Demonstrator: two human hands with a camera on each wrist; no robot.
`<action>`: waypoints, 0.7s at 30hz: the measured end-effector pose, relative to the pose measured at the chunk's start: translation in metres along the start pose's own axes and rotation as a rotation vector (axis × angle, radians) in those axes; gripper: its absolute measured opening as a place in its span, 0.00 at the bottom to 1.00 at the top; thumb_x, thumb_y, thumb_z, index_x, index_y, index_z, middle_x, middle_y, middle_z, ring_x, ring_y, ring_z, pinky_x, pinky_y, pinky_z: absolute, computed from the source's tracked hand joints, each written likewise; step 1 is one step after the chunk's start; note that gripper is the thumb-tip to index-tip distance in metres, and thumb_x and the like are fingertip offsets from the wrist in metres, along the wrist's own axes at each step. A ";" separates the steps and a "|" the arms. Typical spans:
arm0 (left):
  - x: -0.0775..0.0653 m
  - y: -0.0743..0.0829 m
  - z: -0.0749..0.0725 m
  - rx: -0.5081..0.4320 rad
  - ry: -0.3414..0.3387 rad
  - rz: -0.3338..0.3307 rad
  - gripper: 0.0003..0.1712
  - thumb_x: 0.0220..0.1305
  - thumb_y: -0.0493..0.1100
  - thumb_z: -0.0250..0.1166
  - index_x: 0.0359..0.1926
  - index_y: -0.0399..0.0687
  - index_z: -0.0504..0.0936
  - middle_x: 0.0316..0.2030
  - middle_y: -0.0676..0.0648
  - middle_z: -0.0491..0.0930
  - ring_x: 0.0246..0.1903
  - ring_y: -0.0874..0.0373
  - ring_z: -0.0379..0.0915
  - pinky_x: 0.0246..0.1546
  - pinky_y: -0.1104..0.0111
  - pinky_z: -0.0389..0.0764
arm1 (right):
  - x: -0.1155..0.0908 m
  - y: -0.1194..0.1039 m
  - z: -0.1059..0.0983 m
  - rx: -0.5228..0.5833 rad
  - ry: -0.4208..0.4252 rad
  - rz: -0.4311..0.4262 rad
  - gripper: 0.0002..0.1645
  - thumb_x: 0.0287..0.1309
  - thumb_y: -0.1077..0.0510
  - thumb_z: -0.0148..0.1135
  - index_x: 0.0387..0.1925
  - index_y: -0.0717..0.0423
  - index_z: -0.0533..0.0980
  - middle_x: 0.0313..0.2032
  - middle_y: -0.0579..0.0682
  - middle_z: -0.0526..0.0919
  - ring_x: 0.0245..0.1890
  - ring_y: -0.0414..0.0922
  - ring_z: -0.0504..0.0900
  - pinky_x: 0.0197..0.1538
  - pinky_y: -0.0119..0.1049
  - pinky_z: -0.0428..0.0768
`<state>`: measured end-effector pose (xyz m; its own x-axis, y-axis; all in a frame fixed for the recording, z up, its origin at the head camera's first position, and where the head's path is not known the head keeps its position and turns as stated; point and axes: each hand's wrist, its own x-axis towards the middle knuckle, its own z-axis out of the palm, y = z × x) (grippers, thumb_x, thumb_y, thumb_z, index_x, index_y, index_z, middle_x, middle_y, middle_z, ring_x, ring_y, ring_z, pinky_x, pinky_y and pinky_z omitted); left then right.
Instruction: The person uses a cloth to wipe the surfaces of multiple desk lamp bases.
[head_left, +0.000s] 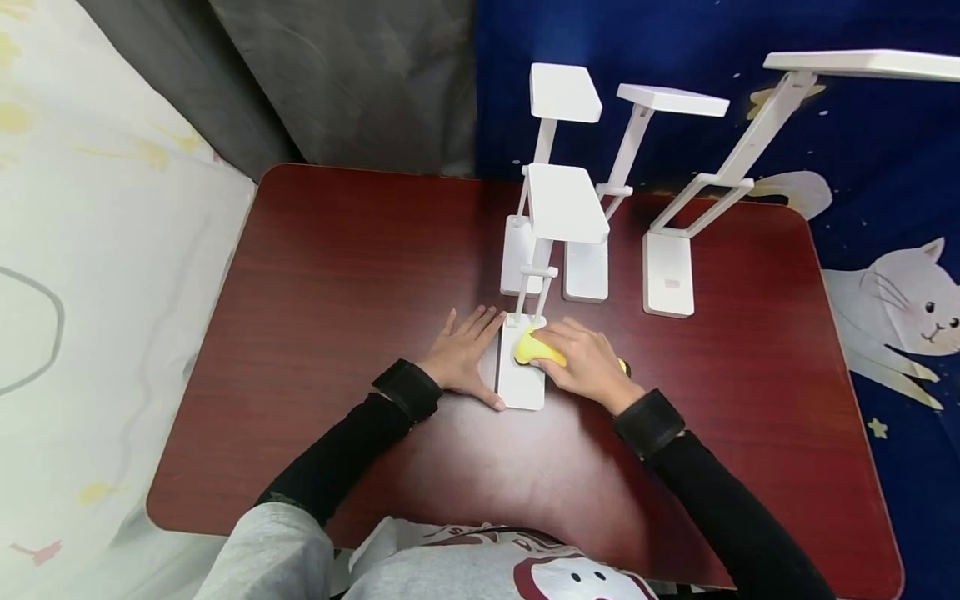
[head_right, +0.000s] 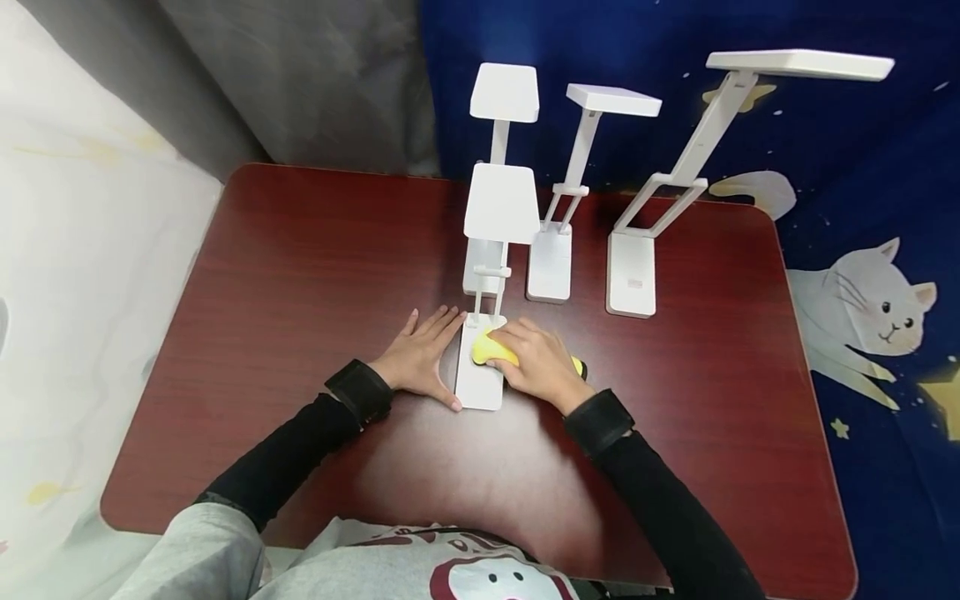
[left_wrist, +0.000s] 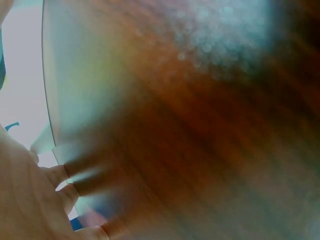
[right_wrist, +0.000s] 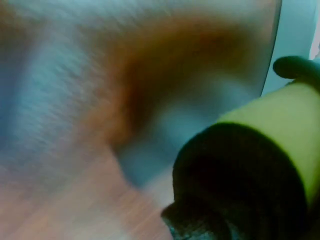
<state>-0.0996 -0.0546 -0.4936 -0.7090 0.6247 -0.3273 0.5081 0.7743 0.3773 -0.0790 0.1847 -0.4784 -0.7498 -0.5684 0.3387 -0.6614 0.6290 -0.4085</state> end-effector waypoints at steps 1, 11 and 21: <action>0.000 0.001 0.001 0.003 -0.001 -0.001 0.85 0.23 0.84 0.64 0.75 0.49 0.33 0.75 0.44 0.36 0.71 0.55 0.24 0.68 0.46 0.30 | -0.003 -0.002 0.000 0.005 -0.002 -0.003 0.20 0.48 0.50 0.68 0.42 0.57 0.82 0.36 0.47 0.83 0.35 0.43 0.76 0.29 0.43 0.79; 0.000 0.001 0.003 0.027 0.012 -0.006 0.85 0.23 0.83 0.64 0.75 0.49 0.33 0.75 0.44 0.36 0.71 0.55 0.25 0.68 0.46 0.30 | -0.040 -0.033 -0.002 0.104 -0.096 -0.098 0.20 0.48 0.51 0.67 0.43 0.56 0.82 0.40 0.47 0.84 0.39 0.40 0.76 0.36 0.39 0.80; 0.000 0.000 0.002 0.007 0.034 0.014 0.85 0.22 0.83 0.65 0.76 0.48 0.34 0.75 0.43 0.37 0.72 0.54 0.26 0.67 0.46 0.30 | -0.021 -0.043 -0.020 0.273 -0.197 -0.136 0.18 0.50 0.50 0.67 0.41 0.56 0.82 0.37 0.45 0.83 0.37 0.37 0.77 0.37 0.36 0.79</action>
<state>-0.0985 -0.0545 -0.4953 -0.7175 0.6321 -0.2926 0.5218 0.7661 0.3753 -0.0349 0.1800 -0.4506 -0.6194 -0.7452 0.2469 -0.7056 0.3907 -0.5912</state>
